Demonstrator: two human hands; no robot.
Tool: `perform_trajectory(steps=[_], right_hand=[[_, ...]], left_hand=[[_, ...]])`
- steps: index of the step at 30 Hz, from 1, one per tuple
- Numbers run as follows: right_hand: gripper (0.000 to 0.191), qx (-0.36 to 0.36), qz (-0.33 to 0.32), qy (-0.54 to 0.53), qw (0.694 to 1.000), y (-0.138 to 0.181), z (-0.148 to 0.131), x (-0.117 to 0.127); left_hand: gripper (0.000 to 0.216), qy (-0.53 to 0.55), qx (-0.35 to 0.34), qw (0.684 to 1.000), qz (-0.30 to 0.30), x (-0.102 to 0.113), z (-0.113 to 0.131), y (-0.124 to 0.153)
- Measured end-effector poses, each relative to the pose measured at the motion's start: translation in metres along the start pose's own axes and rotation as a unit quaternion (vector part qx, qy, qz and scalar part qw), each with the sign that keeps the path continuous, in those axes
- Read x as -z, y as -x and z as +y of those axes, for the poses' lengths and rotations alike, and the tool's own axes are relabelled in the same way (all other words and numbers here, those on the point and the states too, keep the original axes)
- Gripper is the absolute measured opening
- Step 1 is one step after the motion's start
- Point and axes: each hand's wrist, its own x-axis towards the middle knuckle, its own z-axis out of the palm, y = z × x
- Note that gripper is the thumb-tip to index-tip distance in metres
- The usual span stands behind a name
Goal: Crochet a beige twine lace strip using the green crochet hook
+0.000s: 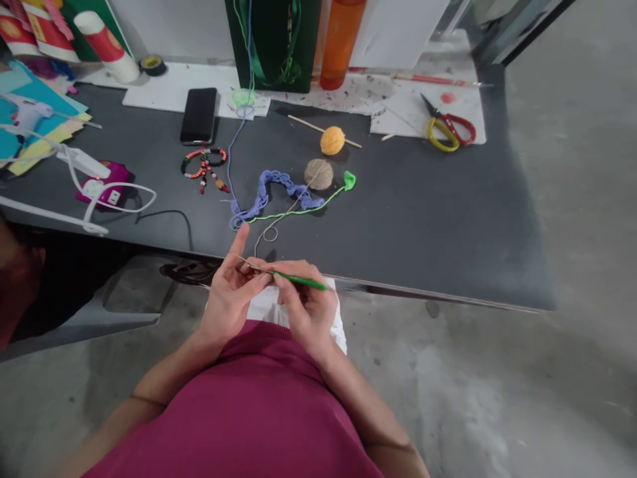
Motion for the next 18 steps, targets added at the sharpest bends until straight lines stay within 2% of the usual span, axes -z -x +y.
perform_trajectory(steps=[2, 4, 6, 8, 11, 14, 18], right_hand=[[0.023, 0.115, -0.011, 0.084, 0.99, 0.002, 0.0, 0.001], [0.029, 0.166, -0.008, 0.108, 0.98, 0.003, 0.001, 0.0], [0.025, 0.119, 0.012, 0.063, 0.991, 0.005, 0.002, -0.002], [0.016, 0.027, 0.032, -0.013, 0.999, 0.007, 0.003, -0.004], [0.008, -0.068, 0.052, -0.077, 0.993, 0.007, 0.002, -0.005], [0.004, -0.093, 0.063, -0.063, 0.992, 0.007, -0.001, -0.003], [0.009, -0.087, 0.063, -0.032, 0.994, 0.007, -0.005, 0.0]], left_hand=[[0.101, 0.033, 0.01, 0.999, 0.006, -0.003, 0.002, 0.001], [0.096, 0.06, 0.041, 0.997, -0.003, -0.005, 0.005, 0.002], [0.091, 0.077, 0.08, 0.994, -0.017, -0.006, 0.008, 0.001], [0.087, 0.086, 0.106, 0.99, -0.024, -0.004, 0.01, 0.0], [0.084, 0.085, 0.129, 0.988, -0.031, -0.001, 0.011, -0.002], [0.085, 0.075, 0.141, 0.986, -0.036, 0.001, 0.011, -0.003], [0.084, 0.058, 0.134, 0.989, -0.035, 0.004, 0.012, -0.004]])
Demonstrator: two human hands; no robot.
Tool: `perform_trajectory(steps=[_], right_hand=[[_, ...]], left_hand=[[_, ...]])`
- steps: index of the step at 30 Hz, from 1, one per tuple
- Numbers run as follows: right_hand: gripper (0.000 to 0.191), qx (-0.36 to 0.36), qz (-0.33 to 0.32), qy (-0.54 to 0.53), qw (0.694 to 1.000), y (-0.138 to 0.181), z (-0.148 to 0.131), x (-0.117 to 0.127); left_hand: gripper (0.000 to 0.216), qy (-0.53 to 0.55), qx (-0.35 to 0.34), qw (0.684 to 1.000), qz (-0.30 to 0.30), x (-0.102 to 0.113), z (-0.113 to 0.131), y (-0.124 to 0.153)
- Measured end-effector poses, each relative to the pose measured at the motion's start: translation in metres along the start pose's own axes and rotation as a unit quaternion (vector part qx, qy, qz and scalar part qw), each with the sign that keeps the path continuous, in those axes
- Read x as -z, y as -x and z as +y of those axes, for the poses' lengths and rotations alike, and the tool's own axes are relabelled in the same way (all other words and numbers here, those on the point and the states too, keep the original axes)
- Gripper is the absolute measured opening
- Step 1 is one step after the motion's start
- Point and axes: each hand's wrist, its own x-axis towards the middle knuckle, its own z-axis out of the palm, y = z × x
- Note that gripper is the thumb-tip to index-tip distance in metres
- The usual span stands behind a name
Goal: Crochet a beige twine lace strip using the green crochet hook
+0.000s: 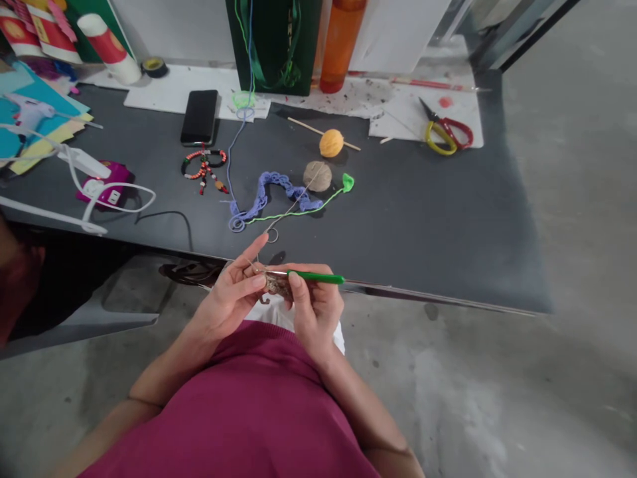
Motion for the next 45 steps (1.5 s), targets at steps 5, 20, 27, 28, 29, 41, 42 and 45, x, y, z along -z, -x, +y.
perform_trajectory(steps=[5, 20, 27, 28, 29, 41, 42, 45], right_hand=[[0.015, -0.025, -0.01, -0.016, 1.0, -0.002, -0.003, 0.005], [0.007, 0.016, -0.059, 0.019, 0.998, -0.003, -0.003, 0.0], [0.016, 0.187, -0.054, 0.112, 0.974, -0.001, 0.002, 0.001], [0.014, 0.154, -0.039, 0.097, 0.983, 0.0, 0.001, 0.0], [0.012, 0.123, -0.025, 0.082, 0.989, 0.001, 0.0, 0.0], [0.013, -0.017, -0.008, -0.005, 1.0, 0.001, -0.003, 0.007], [0.014, -0.037, -0.012, -0.027, 0.999, -0.001, -0.003, 0.006], [0.022, -0.098, -0.032, -0.074, 0.992, -0.007, -0.002, 0.005]], left_hand=[[0.073, -0.016, 0.002, 1.0, -0.006, 0.003, 0.004, 0.001], [0.058, -0.042, -0.075, 0.996, 0.001, -0.002, -0.006, 0.003], [0.069, -0.018, -0.034, 0.999, 0.021, -0.003, -0.007, 0.005], [0.07, -0.015, -0.024, 0.999, 0.02, -0.002, -0.006, 0.004], [0.072, -0.014, -0.019, 1.0, 0.02, -0.001, -0.006, 0.004], [0.059, -0.014, 0.025, 1.0, 0.003, 0.004, 0.001, 0.004], [0.058, -0.014, 0.027, 1.0, -0.002, 0.004, 0.001, 0.005], [0.054, -0.011, 0.028, 1.0, -0.009, 0.001, 0.001, 0.005]])
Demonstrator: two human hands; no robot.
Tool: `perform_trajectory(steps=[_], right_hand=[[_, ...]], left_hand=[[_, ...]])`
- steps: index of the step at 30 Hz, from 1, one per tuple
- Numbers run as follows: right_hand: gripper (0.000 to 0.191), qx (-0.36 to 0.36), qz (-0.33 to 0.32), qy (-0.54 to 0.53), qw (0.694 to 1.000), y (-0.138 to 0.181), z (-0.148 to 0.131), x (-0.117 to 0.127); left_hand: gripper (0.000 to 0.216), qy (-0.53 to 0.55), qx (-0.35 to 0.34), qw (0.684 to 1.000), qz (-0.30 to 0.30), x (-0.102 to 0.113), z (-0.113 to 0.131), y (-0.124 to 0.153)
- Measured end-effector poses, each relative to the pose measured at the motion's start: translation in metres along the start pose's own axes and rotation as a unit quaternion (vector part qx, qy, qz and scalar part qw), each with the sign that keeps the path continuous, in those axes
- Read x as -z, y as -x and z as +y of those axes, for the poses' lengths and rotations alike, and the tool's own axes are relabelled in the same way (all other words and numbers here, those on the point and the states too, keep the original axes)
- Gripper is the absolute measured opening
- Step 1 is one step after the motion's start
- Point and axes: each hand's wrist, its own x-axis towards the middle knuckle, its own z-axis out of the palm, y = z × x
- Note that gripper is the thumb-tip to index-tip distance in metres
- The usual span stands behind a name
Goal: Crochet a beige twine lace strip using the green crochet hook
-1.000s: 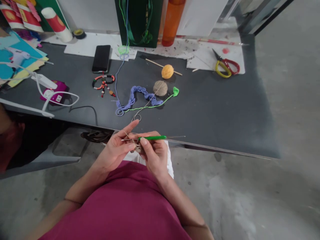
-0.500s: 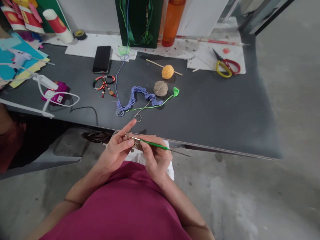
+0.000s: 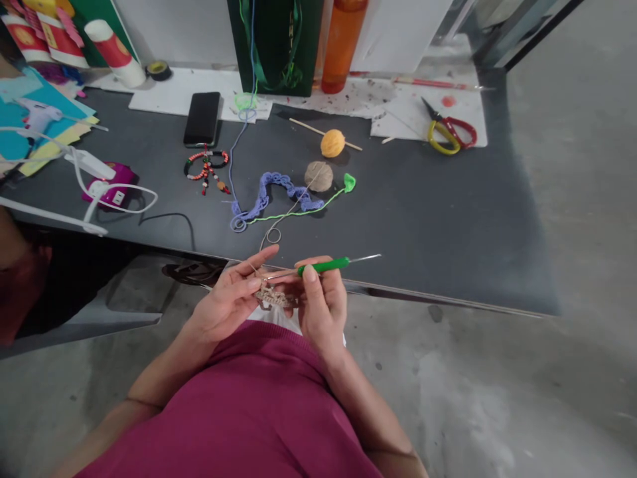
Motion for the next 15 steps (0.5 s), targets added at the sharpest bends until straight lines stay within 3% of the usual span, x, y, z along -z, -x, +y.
perform_trajectory(steps=[3, 6, 8, 10, 13, 15], right_hand=[[0.026, -0.027, -0.021, -0.021, 0.999, -0.0017, 0.0032, -0.0035], [0.022, 0.003, -0.013, -0.014, 1.0, -0.0003, 0.0052, -0.0057], [0.014, 0.059, -0.007, 0.04, 0.997, 0.0004, 0.0042, -0.0045], [0.006, 0.161, -0.024, 0.127, 0.978, 0.0003, 0.0026, -0.0017], [0.023, 0.308, -0.065, 0.215, 0.924, -0.0001, 0.002, 0.001], [0.027, 0.325, -0.064, 0.208, 0.92, 0.0012, 0.0029, -0.0001]], left_hand=[[0.055, 0.007, -0.01, 1.0, 0.003, -0.0032, -0.0014, -0.0012], [0.056, 0.003, -0.027, 1.0, 0.01, -0.0048, -0.0037, -0.0031], [0.057, -0.002, -0.045, 0.999, 0.021, -0.0053, -0.0054, -0.0037], [0.058, -0.002, -0.071, 0.997, 0.035, -0.0061, -0.0069, -0.0036], [0.059, 0.005, -0.095, 0.995, 0.043, -0.0075, -0.0083, -0.0024], [0.059, 0.008, -0.084, 0.996, 0.038, -0.0077, -0.0083, -0.0015]])
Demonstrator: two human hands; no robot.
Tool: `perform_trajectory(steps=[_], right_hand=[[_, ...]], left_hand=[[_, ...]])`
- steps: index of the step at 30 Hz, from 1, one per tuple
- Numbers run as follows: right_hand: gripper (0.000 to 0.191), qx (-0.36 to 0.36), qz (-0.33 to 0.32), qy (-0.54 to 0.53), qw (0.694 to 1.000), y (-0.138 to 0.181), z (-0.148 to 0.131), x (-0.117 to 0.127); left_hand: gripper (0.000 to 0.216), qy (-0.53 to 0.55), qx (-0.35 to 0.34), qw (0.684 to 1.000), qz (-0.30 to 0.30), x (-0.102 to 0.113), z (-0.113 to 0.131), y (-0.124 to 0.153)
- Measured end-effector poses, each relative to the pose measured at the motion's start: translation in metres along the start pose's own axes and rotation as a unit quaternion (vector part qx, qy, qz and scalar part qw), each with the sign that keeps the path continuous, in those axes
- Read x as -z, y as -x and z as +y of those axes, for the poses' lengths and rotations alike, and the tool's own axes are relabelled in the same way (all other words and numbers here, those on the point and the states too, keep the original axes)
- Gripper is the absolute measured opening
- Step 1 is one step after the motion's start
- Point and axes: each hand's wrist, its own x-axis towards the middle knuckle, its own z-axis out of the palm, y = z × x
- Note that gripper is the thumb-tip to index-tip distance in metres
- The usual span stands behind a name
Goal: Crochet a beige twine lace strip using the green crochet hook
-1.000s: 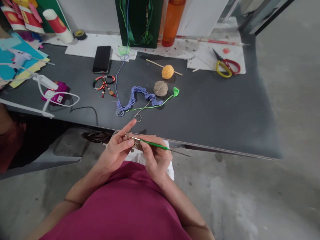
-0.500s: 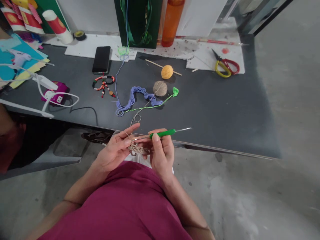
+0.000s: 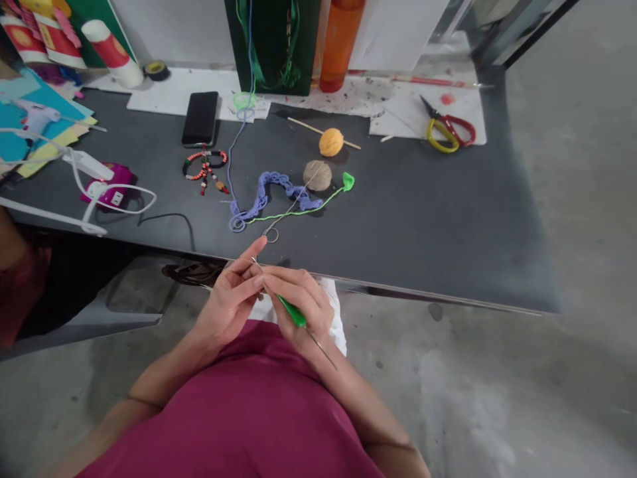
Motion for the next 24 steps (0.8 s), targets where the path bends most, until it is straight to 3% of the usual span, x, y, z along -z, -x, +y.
perform_trajectory(steps=[5, 12, 19, 22, 24], right_hand=[[0.016, -0.148, 0.061, -0.041, 0.986, 0.006, -0.006, -0.004], [0.01, -0.199, 0.079, -0.041, 0.976, 0.006, -0.01, 0.002], [0.021, -0.366, 0.06, -0.249, 0.895, -0.007, -0.013, 0.006], [0.025, -0.39, 0.045, -0.292, 0.872, -0.009, -0.011, 0.003], [0.027, -0.378, 0.041, -0.301, 0.875, -0.007, -0.009, -0.001]], left_hand=[[0.063, 0.013, 0.046, 0.999, -0.005, 0.003, 0.002, 0.0], [0.055, 0.004, 0.056, 0.998, -0.006, 0.009, 0.005, 0.0], [0.05, 0.001, 0.093, 0.994, -0.064, 0.009, 0.008, 0.002], [0.045, 0.016, 0.088, 0.992, -0.091, 0.004, 0.007, 0.002], [0.047, 0.002, 0.076, 0.994, -0.081, 0.003, 0.005, 0.002]])
